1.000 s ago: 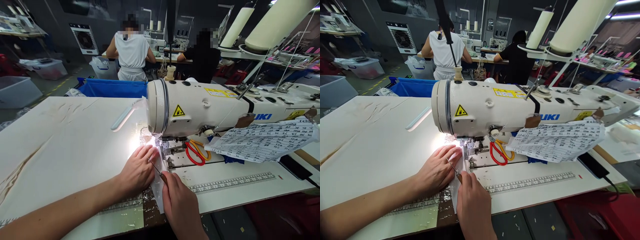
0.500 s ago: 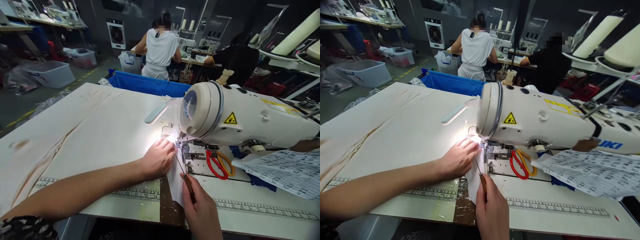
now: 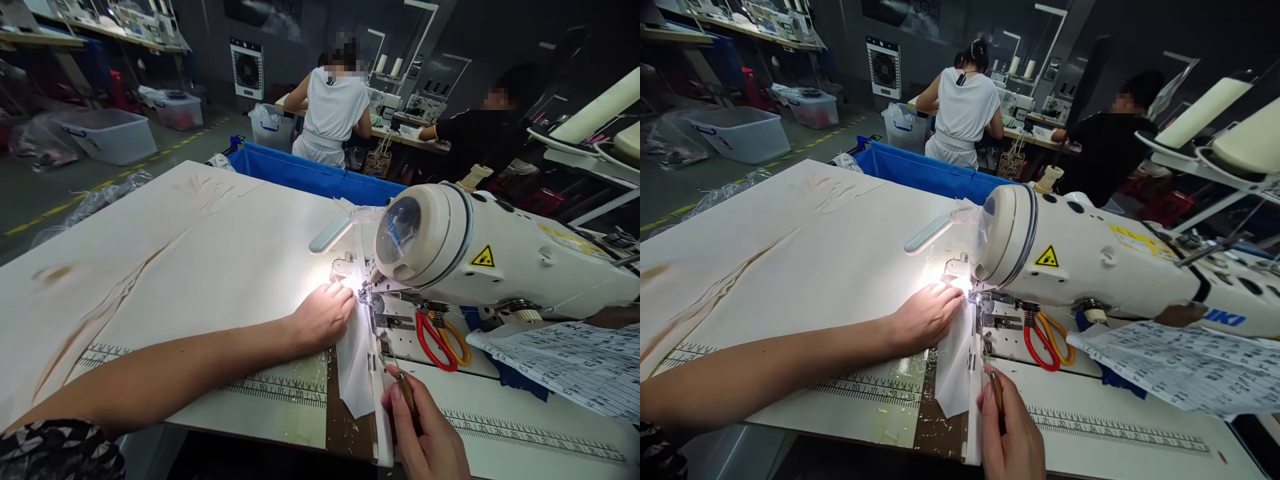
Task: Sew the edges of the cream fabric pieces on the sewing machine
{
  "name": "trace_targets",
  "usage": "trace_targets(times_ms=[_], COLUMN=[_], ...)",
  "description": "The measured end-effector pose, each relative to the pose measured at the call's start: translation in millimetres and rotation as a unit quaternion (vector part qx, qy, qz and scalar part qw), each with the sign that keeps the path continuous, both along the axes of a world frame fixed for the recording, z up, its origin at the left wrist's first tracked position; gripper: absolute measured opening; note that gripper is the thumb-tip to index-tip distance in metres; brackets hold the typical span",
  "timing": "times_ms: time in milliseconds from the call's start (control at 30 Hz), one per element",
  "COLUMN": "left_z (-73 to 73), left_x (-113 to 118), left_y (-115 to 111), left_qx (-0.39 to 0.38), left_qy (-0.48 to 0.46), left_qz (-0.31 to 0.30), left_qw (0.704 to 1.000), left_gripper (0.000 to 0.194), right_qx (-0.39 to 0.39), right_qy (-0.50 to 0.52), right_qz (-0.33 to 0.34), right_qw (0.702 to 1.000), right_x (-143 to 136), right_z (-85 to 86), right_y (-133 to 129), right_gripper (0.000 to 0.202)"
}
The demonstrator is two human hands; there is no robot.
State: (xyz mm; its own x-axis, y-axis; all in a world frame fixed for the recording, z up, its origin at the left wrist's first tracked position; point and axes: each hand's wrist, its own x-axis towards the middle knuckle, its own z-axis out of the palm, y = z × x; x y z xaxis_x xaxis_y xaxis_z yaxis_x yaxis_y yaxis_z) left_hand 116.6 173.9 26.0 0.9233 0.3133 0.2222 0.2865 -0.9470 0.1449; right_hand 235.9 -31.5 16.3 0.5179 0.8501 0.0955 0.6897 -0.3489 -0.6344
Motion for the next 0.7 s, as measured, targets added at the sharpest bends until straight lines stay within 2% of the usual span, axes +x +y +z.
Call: trace_targets(times_ms=[67, 200, 300, 400, 467, 567, 633, 700], left_z=[0.3, -3.6, -5.3, 2.1, 12.6, 27.7, 28.4, 17.5], left_x=[3, 11, 12, 0, -20, -64, -101, -136], left_y=[5, 20, 31, 44, 54, 59, 46, 18], left_qx=[-0.005, -0.007, -0.014, -0.015, -0.003, 0.031, 0.045, 0.042], left_qy=[-0.008, -0.018, -0.034, -0.056, -0.059, -0.042, -0.028, -0.02], left_qz=[0.018, 0.049, 0.07, 0.098, 0.1, 0.069, 0.054, 0.041], left_qw=[1.0, 0.999, 0.997, 0.994, 0.993, 0.996, 0.997, 0.998], left_gripper=[0.028, 0.029, 0.03, 0.032, 0.033, 0.031, 0.032, 0.033], right_qx=[-0.017, 0.005, 0.026, 0.028, 0.01, 0.001, 0.001, -0.004], right_qy=[-0.017, -0.09, -0.173, -0.301, -0.358, -0.387, -0.387, -0.383], right_qz=[-0.015, -0.079, -0.047, 0.005, 0.022, 0.041, 0.049, 0.053], right_qw=[1.0, 0.993, 0.983, 0.953, 0.933, 0.921, 0.921, 0.922], right_x=[12, 25, 26, 28, 32, 36, 35, 33], right_z=[-0.6, -3.8, -4.7, -5.2, -5.6, -5.2, -3.5, -0.8], right_y=[-2, 6, 22, 37, 44, 49, 49, 48], right_gripper=[0.04, 0.048, 0.044, 0.038, 0.036, 0.034, 0.034, 0.034])
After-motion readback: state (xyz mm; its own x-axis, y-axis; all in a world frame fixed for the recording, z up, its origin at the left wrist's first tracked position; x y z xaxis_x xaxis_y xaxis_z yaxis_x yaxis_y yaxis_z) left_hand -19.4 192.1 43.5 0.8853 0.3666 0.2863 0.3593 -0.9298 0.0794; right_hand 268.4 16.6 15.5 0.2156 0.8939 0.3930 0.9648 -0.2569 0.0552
